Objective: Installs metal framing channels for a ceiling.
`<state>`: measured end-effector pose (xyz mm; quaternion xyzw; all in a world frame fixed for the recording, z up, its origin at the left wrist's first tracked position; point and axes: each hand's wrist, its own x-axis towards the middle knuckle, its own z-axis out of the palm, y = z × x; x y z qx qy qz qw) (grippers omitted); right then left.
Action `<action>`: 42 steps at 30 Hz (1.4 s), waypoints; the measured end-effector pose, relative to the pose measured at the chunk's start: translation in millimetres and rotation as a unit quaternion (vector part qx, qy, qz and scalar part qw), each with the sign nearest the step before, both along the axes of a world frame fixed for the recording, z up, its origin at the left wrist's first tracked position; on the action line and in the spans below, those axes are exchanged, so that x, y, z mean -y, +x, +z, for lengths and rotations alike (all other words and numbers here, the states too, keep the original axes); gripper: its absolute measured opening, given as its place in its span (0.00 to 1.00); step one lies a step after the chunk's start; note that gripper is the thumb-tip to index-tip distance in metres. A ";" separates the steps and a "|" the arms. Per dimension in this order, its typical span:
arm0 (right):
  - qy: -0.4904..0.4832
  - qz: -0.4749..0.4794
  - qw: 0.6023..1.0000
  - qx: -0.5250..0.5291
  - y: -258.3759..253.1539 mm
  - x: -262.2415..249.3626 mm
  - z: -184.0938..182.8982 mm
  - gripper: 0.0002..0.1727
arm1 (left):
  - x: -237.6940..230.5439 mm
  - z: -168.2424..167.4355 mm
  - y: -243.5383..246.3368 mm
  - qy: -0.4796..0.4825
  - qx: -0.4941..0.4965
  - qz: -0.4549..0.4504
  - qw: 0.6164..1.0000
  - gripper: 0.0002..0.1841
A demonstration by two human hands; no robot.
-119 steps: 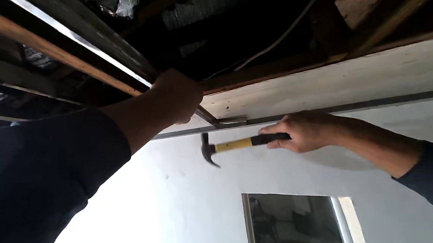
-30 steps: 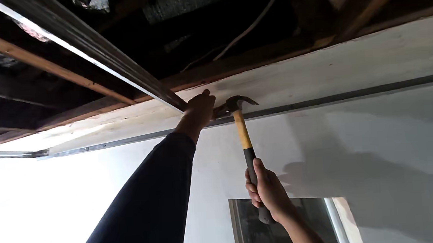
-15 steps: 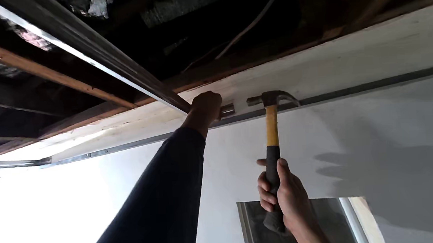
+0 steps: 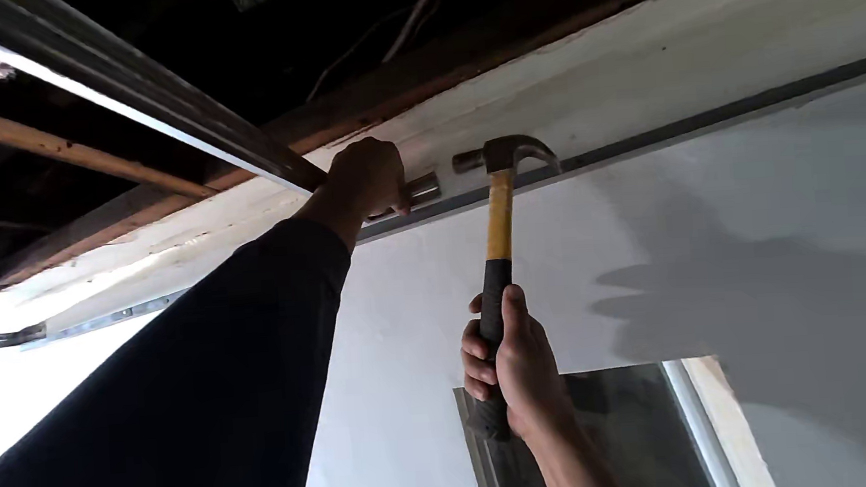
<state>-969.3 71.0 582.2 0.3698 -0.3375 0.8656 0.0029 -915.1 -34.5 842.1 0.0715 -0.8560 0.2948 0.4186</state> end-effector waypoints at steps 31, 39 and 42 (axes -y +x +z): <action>0.162 -0.139 0.965 -0.152 36.7 -103.5 15.7 0.29 | -13.2 -35.1 4.8 0.064 -0.024 -0.031 0.997 0.12; 0.333 -0.568 0.609 -0.442 68.8 -156.4 144.2 0.19 | -8.4 -88.3 -43.0 0.203 -0.134 -0.164 0.956 0.33; 0.396 -0.540 0.571 -0.475 88.8 -163.3 189.1 0.18 | -8.4 -93.8 -55.0 0.214 -0.157 -0.190 0.945 0.42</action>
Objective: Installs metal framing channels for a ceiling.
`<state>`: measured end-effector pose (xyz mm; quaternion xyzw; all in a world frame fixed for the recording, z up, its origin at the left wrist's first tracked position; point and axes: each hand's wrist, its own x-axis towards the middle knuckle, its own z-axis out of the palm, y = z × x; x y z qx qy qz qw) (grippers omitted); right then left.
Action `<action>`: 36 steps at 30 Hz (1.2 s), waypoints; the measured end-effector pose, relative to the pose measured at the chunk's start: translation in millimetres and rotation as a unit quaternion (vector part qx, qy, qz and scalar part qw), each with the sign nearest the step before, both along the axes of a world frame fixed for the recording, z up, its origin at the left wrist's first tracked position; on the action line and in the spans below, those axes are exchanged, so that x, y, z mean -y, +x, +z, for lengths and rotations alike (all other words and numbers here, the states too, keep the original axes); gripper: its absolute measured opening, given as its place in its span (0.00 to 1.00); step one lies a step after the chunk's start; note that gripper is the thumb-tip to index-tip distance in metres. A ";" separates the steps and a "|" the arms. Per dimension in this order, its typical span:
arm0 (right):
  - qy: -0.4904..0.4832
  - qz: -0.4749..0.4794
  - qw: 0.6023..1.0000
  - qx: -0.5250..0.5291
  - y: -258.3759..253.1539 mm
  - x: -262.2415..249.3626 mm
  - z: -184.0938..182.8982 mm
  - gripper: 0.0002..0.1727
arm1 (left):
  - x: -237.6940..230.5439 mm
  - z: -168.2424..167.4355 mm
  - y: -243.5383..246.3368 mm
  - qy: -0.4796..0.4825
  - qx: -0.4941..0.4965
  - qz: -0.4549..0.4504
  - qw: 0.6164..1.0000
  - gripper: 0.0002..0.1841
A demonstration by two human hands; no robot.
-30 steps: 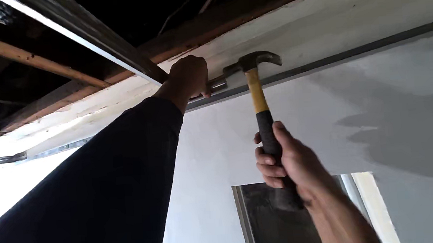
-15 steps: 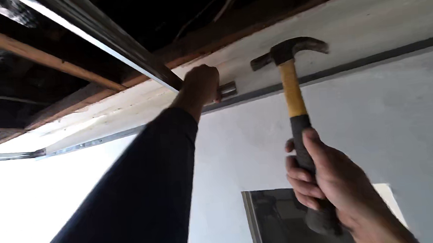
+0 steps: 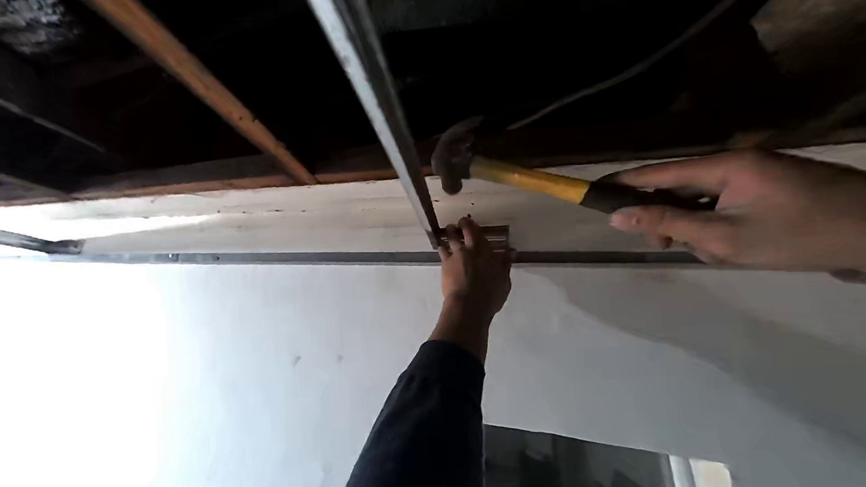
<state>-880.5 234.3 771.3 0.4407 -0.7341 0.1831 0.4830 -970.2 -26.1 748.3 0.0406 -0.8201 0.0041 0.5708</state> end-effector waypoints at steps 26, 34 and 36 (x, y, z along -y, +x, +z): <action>0.112 -0.141 0.978 -0.107 -10.8 32.7 69.2 0.18 | 10.3 -18.3 -28.2 -0.004 -0.134 -0.063 0.989 0.45; 0.118 -0.160 0.978 -0.067 3.9 49.2 64.1 0.18 | 11.1 -16.9 -19.5 -0.045 -0.126 -0.031 0.991 0.40; 0.131 -0.150 0.976 -0.086 3.7 48.0 72.5 0.18 | 10.8 -16.4 -20.6 -0.045 -0.132 -0.033 0.990 0.41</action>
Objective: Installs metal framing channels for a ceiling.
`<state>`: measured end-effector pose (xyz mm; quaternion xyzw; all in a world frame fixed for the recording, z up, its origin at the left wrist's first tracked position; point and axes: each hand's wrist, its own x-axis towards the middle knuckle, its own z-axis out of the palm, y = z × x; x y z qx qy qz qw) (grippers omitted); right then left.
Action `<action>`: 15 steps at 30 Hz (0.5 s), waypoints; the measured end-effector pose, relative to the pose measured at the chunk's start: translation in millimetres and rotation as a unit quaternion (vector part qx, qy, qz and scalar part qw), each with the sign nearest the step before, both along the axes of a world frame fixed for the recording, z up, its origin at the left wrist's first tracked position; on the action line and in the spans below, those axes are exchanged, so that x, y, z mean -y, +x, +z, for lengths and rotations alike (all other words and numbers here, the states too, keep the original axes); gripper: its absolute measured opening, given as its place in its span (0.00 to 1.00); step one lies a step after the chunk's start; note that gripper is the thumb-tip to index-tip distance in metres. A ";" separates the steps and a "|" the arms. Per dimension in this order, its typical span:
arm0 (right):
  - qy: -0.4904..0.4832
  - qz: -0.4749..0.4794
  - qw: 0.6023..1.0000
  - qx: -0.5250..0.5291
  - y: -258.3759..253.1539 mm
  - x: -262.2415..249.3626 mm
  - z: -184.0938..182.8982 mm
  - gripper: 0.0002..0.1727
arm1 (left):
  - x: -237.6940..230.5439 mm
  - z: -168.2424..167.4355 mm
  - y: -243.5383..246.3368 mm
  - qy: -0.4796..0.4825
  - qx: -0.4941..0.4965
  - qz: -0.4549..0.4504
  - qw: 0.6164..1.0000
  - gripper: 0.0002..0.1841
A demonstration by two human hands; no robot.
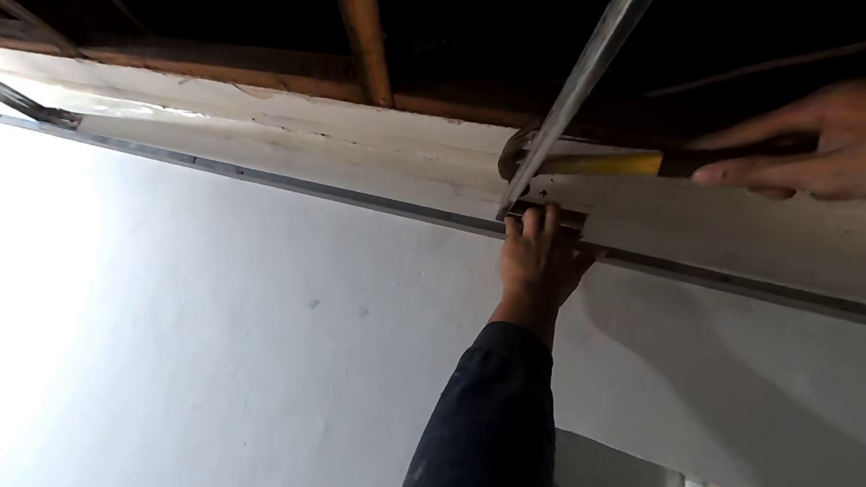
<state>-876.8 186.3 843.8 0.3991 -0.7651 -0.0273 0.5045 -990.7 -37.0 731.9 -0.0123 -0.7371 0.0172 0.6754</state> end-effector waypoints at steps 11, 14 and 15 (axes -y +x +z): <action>-0.005 -0.006 1.000 -0.018 5.9 -0.5 -7.1 0.16 | 3.0 -0.4 -0.1 -0.010 -0.023 -0.009 1.000 0.38; 0.000 0.019 0.999 -0.033 0.8 4.1 0.3 0.16 | 3.8 -1.4 0.4 -0.009 -0.019 -0.005 1.000 0.41; 0.002 0.020 0.999 -0.025 2.2 7.4 -0.5 0.16 | 3.4 -2.2 -2.0 -0.010 -0.021 0.001 1.000 0.42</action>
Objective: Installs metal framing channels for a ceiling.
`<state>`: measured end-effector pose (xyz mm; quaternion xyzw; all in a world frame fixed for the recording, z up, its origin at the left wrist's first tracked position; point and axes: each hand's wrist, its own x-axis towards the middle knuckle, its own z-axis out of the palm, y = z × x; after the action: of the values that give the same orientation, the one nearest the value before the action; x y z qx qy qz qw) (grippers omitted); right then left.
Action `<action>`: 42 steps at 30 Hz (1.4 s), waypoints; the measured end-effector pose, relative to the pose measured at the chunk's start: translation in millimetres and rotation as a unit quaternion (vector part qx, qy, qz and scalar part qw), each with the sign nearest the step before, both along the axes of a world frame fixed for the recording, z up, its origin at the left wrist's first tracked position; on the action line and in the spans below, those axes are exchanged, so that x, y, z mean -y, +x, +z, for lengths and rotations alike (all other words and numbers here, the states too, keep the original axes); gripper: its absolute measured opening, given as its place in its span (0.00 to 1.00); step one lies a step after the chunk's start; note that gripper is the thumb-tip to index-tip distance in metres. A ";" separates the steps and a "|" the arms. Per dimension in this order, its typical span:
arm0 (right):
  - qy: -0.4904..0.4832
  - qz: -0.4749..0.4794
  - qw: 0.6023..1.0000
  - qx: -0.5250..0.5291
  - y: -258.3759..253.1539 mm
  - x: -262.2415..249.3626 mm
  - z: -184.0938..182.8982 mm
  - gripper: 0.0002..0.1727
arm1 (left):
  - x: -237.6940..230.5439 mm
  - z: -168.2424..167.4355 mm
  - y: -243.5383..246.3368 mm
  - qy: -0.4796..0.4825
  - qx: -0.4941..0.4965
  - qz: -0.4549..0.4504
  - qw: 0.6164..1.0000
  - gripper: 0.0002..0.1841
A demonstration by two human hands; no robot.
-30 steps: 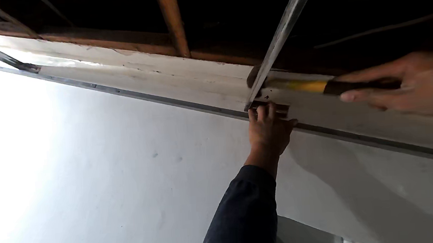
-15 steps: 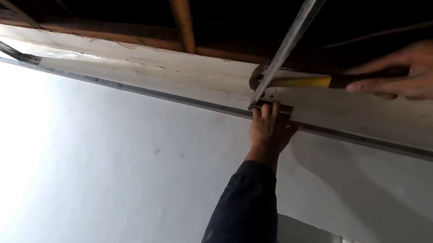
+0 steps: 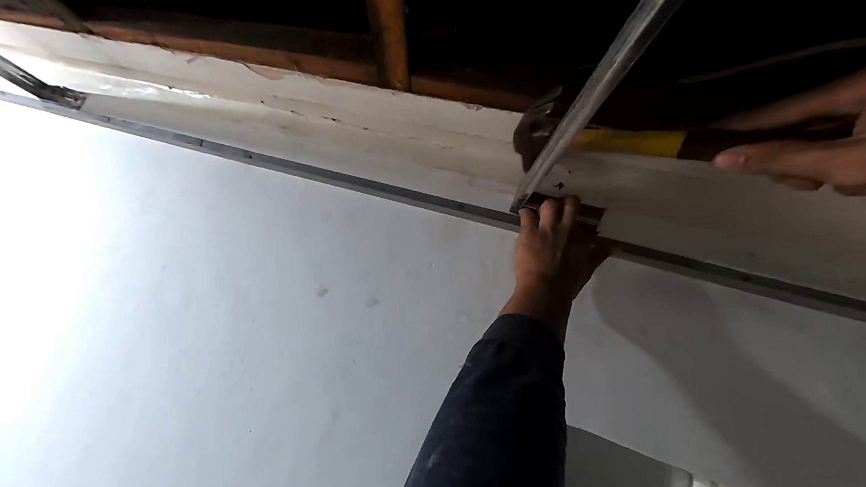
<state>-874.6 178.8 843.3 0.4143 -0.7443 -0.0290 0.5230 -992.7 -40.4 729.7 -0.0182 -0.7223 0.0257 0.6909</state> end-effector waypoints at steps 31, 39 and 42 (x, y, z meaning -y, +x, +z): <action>-0.060 -0.017 0.998 0.018 -16.8 -12.9 -19.1 0.17 | 2.8 -0.4 1.9 -0.006 -0.009 0.015 1.000 0.40; -0.051 -0.011 0.999 0.015 -17.8 -14.7 -17.5 0.17 | 3.7 0.2 -0.4 -0.014 -0.012 0.015 1.000 0.39; -0.052 0.002 0.999 0.013 -14.2 -15.4 -21.9 0.15 | 3.1 -0.4 -0.8 -0.017 -0.021 0.017 0.999 0.38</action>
<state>-888.8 194.2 821.3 0.3883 -0.7509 0.0166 0.5340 -993.5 -43.4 729.2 -0.0169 -0.7073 0.0497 0.7050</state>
